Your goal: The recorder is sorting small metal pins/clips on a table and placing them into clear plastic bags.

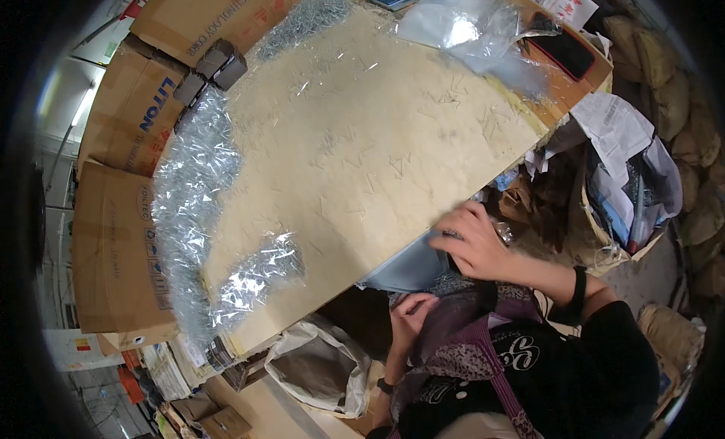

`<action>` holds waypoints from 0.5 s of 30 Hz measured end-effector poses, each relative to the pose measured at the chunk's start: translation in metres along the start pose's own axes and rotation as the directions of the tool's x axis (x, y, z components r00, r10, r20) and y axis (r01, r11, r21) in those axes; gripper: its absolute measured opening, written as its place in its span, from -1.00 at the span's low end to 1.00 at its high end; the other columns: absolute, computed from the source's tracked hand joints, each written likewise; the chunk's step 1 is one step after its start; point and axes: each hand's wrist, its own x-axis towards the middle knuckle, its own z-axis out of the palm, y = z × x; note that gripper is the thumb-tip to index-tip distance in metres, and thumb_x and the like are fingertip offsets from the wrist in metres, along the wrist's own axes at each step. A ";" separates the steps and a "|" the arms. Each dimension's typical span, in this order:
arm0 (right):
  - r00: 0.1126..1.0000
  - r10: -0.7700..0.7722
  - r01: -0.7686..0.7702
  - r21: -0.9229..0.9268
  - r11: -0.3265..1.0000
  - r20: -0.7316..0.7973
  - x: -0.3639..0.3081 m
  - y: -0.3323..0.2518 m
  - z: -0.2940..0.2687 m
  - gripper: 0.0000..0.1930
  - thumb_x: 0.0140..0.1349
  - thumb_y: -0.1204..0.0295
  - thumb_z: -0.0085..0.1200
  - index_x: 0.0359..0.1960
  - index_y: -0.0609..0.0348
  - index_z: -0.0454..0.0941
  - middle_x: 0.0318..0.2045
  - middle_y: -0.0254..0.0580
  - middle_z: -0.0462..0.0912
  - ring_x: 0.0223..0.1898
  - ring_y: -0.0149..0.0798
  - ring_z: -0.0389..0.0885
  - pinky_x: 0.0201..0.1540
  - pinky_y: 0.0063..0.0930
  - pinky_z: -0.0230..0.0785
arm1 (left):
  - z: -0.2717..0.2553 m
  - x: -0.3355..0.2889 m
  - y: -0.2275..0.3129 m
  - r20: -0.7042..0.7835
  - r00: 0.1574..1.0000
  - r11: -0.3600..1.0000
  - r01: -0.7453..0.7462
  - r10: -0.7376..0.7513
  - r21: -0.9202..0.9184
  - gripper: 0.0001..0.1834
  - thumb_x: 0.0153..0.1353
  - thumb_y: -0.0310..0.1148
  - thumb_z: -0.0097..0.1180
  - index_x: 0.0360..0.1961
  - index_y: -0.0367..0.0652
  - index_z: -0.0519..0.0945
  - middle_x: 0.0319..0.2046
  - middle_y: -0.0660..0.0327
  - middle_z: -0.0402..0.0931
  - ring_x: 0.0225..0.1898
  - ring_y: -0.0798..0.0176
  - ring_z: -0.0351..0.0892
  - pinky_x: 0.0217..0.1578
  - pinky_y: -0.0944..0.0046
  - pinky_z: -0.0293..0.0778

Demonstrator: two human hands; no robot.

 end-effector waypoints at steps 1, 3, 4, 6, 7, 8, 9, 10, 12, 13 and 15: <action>1.000 0.013 -0.013 -0.067 0.998 -0.005 0.022 0.002 -0.001 -0.63 -0.09 0.65 0.06 -0.16 0.14 0.57 -0.09 -0.10 0.48 0.01 -0.07 0.41 0.11 -0.11 0.16 | -0.001 0.000 0.000 -0.001 1.000 1.000 -0.002 0.002 0.005 -0.90 0.08 -0.55 0.30 -0.34 -0.28 0.68 -0.40 0.19 0.62 -0.40 0.38 0.57 -0.33 0.41 0.48; 1.000 0.021 -0.022 -0.135 0.991 -0.012 0.059 0.012 0.003 -0.57 -0.13 0.66 0.04 -0.11 0.16 0.56 -0.02 -0.10 0.49 0.07 -0.07 0.43 0.18 -0.10 0.15 | -0.002 0.000 0.004 0.010 0.999 0.999 -0.035 0.035 0.038 -0.90 0.11 -0.57 0.27 -0.31 -0.31 0.67 -0.38 0.21 0.62 -0.35 0.42 0.57 -0.29 0.42 0.48; 0.998 0.066 -0.068 -0.196 0.978 -0.017 0.076 0.019 0.004 -0.53 -0.11 0.66 0.03 -0.05 0.18 0.54 0.03 -0.08 0.49 0.12 -0.06 0.43 0.24 -0.11 0.15 | -0.002 -0.001 0.002 0.010 0.999 0.998 -0.039 0.039 0.040 -0.90 0.11 -0.57 0.27 -0.31 -0.31 0.67 -0.38 0.21 0.62 -0.35 0.42 0.57 -0.29 0.42 0.48; 0.993 0.114 -0.117 -0.259 0.959 -0.027 0.084 0.028 0.006 -0.50 -0.10 0.67 0.02 0.00 0.21 0.52 0.09 -0.07 0.49 0.16 -0.04 0.43 0.29 -0.13 0.15 | 0.000 -0.001 -0.002 0.031 0.999 0.999 -0.004 0.006 -0.054 -0.89 0.13 -0.60 0.24 -0.29 -0.35 0.64 -0.36 0.23 0.62 -0.31 0.44 0.57 -0.23 0.44 0.49; 0.998 0.043 -0.034 -0.197 0.980 0.040 0.081 0.035 0.012 -0.48 -0.09 0.68 0.01 0.03 0.23 0.51 0.11 -0.06 0.49 0.18 -0.04 0.42 0.29 -0.17 0.19 | 0.001 -0.001 -0.001 0.036 0.999 0.998 -0.005 0.007 -0.055 -0.89 0.13 -0.60 0.24 -0.29 -0.35 0.64 -0.36 0.23 0.62 -0.31 0.44 0.57 -0.23 0.44 0.49; 0.994 -0.031 0.044 -0.129 0.991 0.102 0.078 0.039 0.015 -0.46 -0.09 0.70 0.00 0.06 0.26 0.49 0.12 -0.06 0.49 0.20 -0.03 0.42 0.29 -0.21 0.23 | 0.003 0.000 -0.001 0.021 0.999 0.994 0.042 -0.040 -0.103 -0.90 0.11 -0.58 0.26 -0.32 -0.32 0.65 -0.37 0.20 0.63 -0.32 0.39 0.59 -0.23 0.41 0.48; 0.981 -0.063 0.075 -0.060 0.995 0.183 0.075 0.031 0.015 -0.45 -0.09 0.70 0.00 0.08 0.26 0.49 0.14 -0.04 0.48 0.22 -0.07 0.41 0.26 -0.27 0.31 | 0.002 -0.002 -0.002 -0.005 0.995 0.984 0.099 -0.101 -0.150 -0.91 0.09 -0.56 0.27 -0.34 -0.29 0.65 -0.38 0.17 0.64 -0.32 0.34 0.61 -0.23 0.38 0.48; 0.980 -0.061 0.073 -0.055 0.996 0.189 0.069 0.021 0.008 -0.45 -0.09 0.70 0.00 0.08 0.26 0.49 0.14 -0.04 0.48 0.22 -0.07 0.41 0.26 -0.27 0.31 | 0.002 -0.003 -0.001 -0.006 0.994 0.983 0.107 -0.109 -0.152 -0.91 0.09 -0.56 0.27 -0.34 -0.29 0.65 -0.38 0.17 0.64 -0.32 0.34 0.61 -0.23 0.38 0.48; 0.949 -0.162 0.143 0.089 0.986 0.270 0.053 0.003 -0.005 -0.44 -0.11 0.69 0.00 0.07 0.26 0.49 0.14 -0.03 0.48 0.23 -0.07 0.40 0.29 -0.26 0.28 | 0.002 -0.002 0.002 0.015 0.989 0.964 0.148 -0.148 -0.222 -0.90 0.10 -0.56 0.28 -0.32 -0.30 0.64 -0.37 0.20 0.62 -0.31 0.41 0.58 -0.24 0.43 0.46; 0.950 -0.223 0.197 0.135 0.971 0.217 0.042 0.002 -0.003 -0.46 -0.13 0.66 0.02 0.03 0.23 0.52 0.08 -0.02 0.51 0.17 -0.08 0.45 0.22 -0.18 0.32 | 0.002 -0.002 0.001 0.030 0.991 0.966 0.131 -0.128 -0.222 -0.89 0.10 -0.57 0.28 -0.32 -0.29 0.64 -0.37 0.22 0.60 -0.31 0.43 0.56 -0.24 0.46 0.45; 0.965 -0.198 0.174 0.145 0.974 0.170 0.019 -0.002 -0.003 -0.49 -0.12 0.64 0.04 0.00 0.21 0.54 0.00 -0.03 0.53 0.08 -0.08 0.48 0.17 -0.15 0.31 | 0.003 -0.002 0.005 0.025 0.993 0.967 0.117 -0.114 -0.224 -0.89 0.09 -0.58 0.28 -0.32 -0.29 0.64 -0.37 0.21 0.61 -0.31 0.42 0.57 -0.24 0.45 0.45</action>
